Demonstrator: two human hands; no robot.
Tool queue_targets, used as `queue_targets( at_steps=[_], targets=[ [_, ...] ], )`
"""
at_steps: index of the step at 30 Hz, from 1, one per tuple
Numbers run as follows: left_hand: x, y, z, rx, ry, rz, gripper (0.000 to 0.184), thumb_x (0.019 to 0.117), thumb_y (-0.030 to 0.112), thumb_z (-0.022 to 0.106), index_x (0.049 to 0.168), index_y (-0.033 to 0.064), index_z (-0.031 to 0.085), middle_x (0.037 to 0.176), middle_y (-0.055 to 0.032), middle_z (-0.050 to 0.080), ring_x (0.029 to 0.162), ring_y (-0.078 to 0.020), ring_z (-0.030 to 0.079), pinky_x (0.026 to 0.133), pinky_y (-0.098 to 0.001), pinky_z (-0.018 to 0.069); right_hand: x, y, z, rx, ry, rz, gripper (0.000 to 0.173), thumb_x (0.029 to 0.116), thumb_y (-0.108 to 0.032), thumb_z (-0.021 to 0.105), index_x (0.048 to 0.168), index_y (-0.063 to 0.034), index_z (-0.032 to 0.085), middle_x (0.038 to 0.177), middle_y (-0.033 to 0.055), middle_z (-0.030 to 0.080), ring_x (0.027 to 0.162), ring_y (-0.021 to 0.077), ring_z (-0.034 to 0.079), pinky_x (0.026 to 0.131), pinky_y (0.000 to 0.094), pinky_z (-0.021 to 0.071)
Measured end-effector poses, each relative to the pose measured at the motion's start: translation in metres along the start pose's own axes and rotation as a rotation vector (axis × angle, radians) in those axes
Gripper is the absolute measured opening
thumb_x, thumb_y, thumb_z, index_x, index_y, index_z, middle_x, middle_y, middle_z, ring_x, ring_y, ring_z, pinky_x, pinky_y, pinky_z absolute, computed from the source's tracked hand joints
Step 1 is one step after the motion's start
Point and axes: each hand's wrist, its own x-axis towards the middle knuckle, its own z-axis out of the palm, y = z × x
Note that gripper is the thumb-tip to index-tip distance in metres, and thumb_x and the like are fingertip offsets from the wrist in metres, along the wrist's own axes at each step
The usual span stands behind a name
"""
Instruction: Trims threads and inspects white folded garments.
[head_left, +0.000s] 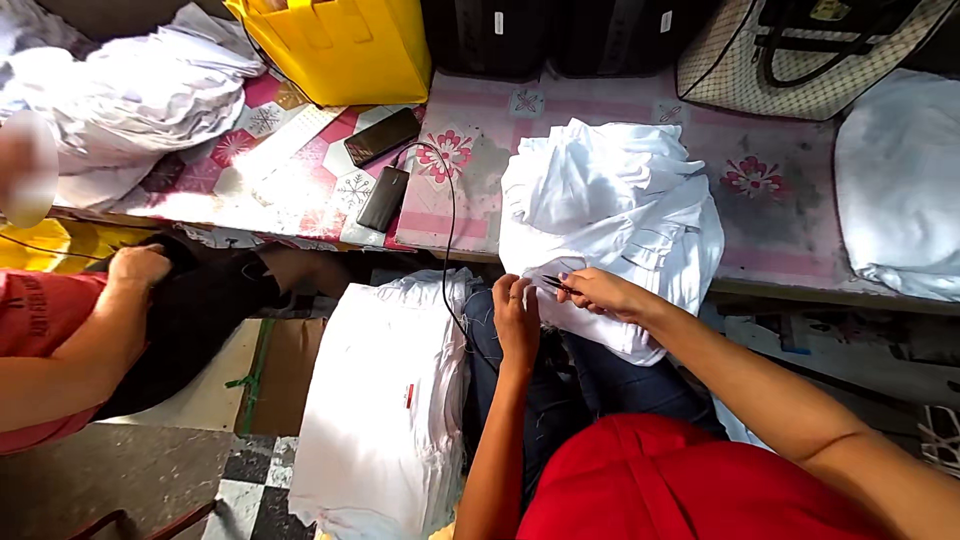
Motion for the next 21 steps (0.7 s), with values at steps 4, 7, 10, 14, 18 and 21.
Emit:
queue_targets(
  at_steps=[4,7,10,14,18,21],
  targets=[
    [0.004,-0.023,0.029,0.068,0.109,0.148,0.009,0.0894,-0.004,0.067,0.093,-0.0090,0.074,0.108,-0.0266,0.069,0.097,-0.0372,0.071,0.084,-0.0421,0.0609,0.005,-0.002,0.004,-0.002,0.021,-0.029,0.044,0.1141,-0.035,0.032,0.100,-0.0065,0.063,0.060,-0.0082,0.038,0.047,0.0020,0.032,0.047,0.0184,0.0281],
    [0.004,-0.026,0.023,-0.062,0.081,0.131,0.007,0.0848,-0.005,0.068,0.088,-0.0099,0.071,0.108,-0.0271,0.069,0.101,-0.0357,0.070,0.088,-0.0405,0.0590,0.003,-0.001,0.001,-0.001,0.031,-0.030,0.044,0.1140,-0.035,0.032,0.101,-0.0068,0.063,0.061,-0.0084,0.038,0.048,0.0018,0.032,0.048,0.0185,0.0285],
    [0.001,-0.016,0.005,-0.268,0.002,-0.012,0.010,0.0859,-0.001,0.066,0.088,-0.0094,0.070,0.117,-0.0275,0.067,0.109,-0.0305,0.067,0.093,-0.0379,0.0557,0.003,0.005,-0.001,0.003,-0.015,-0.009,0.044,0.1141,-0.035,0.030,0.100,-0.0077,0.062,0.060,-0.0086,0.037,0.046,0.0020,0.031,0.046,0.0184,0.0275],
    [-0.002,-0.006,-0.008,-0.522,-0.063,-0.197,0.013,0.0897,0.005,0.063,0.088,-0.0072,0.070,0.122,-0.0223,0.064,0.106,-0.0172,0.066,0.091,-0.0289,0.0557,0.003,0.005,0.004,0.024,-0.073,0.017,0.042,0.1139,-0.034,0.032,0.098,-0.0096,0.061,0.058,-0.0093,0.036,0.045,0.0019,0.030,0.045,0.0183,0.0261],
    [-0.002,0.003,-0.018,-0.675,-0.139,-0.298,0.014,0.0919,0.002,0.060,0.093,-0.0089,0.068,0.119,-0.0208,0.065,0.104,-0.0157,0.067,0.089,-0.0281,0.0574,0.008,0.001,0.006,-0.004,-0.039,0.007,0.042,0.1140,-0.034,0.032,0.097,-0.0088,0.061,0.059,-0.0084,0.037,0.046,0.0020,0.030,0.046,0.0185,0.0262],
    [-0.002,0.005,-0.029,-0.796,-0.191,-0.357,0.013,0.0960,0.002,0.054,0.094,-0.0053,0.066,0.110,-0.0140,0.072,0.103,-0.0172,0.071,0.093,-0.0341,0.0582,0.006,-0.003,0.005,-0.013,-0.032,-0.012,0.042,0.1139,-0.034,0.033,0.098,-0.0083,0.062,0.059,-0.0085,0.038,0.047,0.0017,0.031,0.046,0.0185,0.0268]
  ],
)
